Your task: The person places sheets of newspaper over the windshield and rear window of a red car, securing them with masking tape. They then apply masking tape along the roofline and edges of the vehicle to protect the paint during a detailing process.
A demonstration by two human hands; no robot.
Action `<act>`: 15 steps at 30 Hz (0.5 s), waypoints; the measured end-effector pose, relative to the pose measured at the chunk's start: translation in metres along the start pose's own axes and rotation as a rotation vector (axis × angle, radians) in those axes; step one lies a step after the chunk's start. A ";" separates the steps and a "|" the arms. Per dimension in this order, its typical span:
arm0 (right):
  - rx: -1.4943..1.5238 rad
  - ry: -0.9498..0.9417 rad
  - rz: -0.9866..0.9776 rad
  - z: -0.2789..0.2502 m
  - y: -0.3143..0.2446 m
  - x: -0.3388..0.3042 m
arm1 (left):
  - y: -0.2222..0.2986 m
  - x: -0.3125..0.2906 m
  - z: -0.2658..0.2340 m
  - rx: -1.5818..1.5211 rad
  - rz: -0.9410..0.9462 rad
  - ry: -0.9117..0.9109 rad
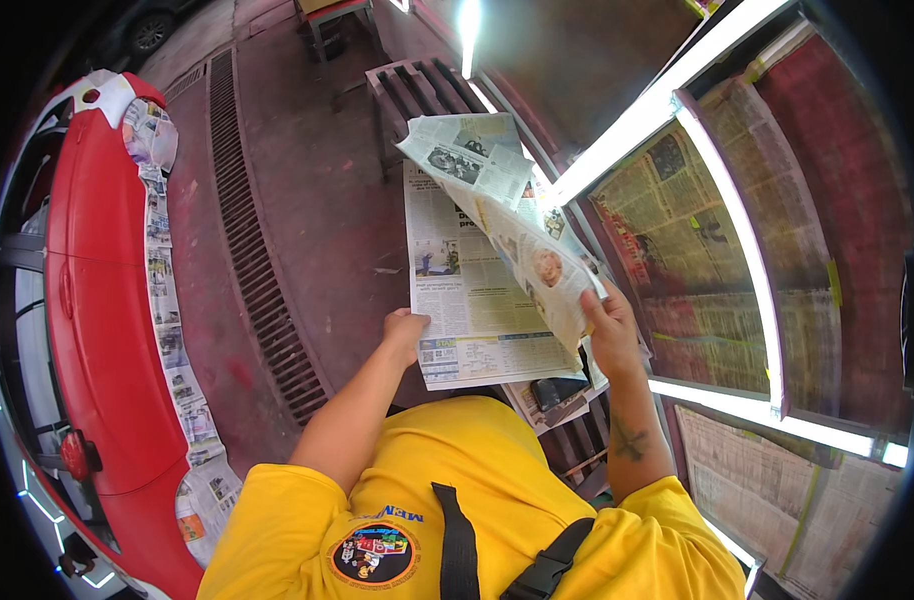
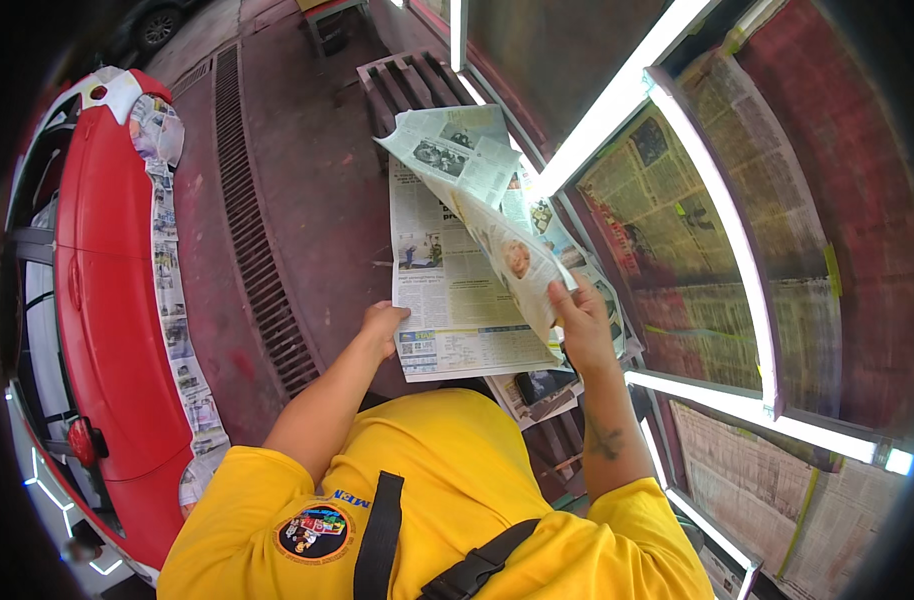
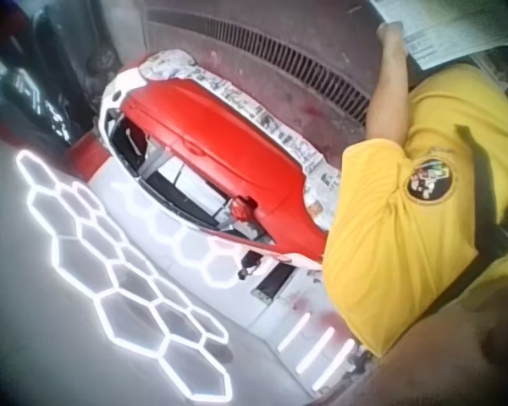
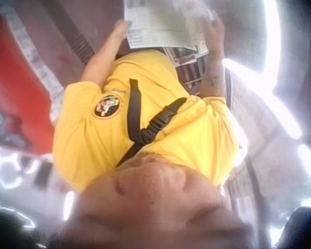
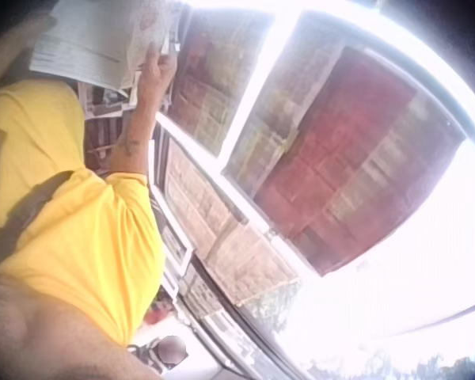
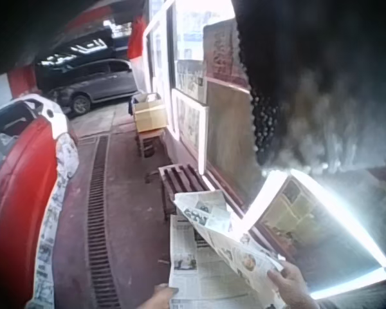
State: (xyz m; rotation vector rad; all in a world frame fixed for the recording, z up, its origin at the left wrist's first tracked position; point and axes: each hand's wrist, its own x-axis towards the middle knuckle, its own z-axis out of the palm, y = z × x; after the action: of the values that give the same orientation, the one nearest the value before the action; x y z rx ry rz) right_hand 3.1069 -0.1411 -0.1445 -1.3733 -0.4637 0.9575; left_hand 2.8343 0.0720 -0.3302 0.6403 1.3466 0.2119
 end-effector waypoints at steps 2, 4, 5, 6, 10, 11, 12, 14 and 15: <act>-0.235 0.073 -0.178 -0.027 -0.050 -0.018 | 0.006 -0.019 -0.005 0.016 -0.013 0.081; -0.368 0.113 -0.210 -0.041 -0.105 -0.037 | 0.002 -0.022 -0.015 0.036 -0.002 0.094; -0.495 0.164 -0.211 -0.046 -0.122 -0.044 | 0.005 -0.028 -0.015 0.044 -0.023 0.083; -0.621 0.214 -0.209 -0.051 -0.132 -0.048 | 0.008 -0.032 -0.017 0.053 -0.045 0.072; -1.201 0.459 -0.282 -0.063 -0.152 -0.068 | -0.023 -0.001 -0.060 0.037 -0.091 0.164; -1.208 0.503 -0.274 -0.063 -0.156 -0.077 | -0.032 0.008 -0.070 0.044 -0.122 0.164; -1.256 0.510 -0.333 -0.063 -0.160 -0.086 | -0.044 0.014 -0.081 0.003 -0.134 0.122; -1.348 0.532 -0.455 -0.069 -0.167 -0.102 | -0.056 0.018 -0.092 -0.071 -0.152 0.034; -1.290 0.557 -0.473 -0.078 -0.175 -0.107 | -0.061 0.021 -0.097 -0.135 -0.146 0.044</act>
State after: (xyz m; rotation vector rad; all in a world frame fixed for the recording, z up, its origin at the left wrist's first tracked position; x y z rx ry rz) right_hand 3.1587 -0.2581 0.0336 -2.3988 -0.9824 -0.2741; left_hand 2.7343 0.0630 -0.3889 0.4243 1.4025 0.1976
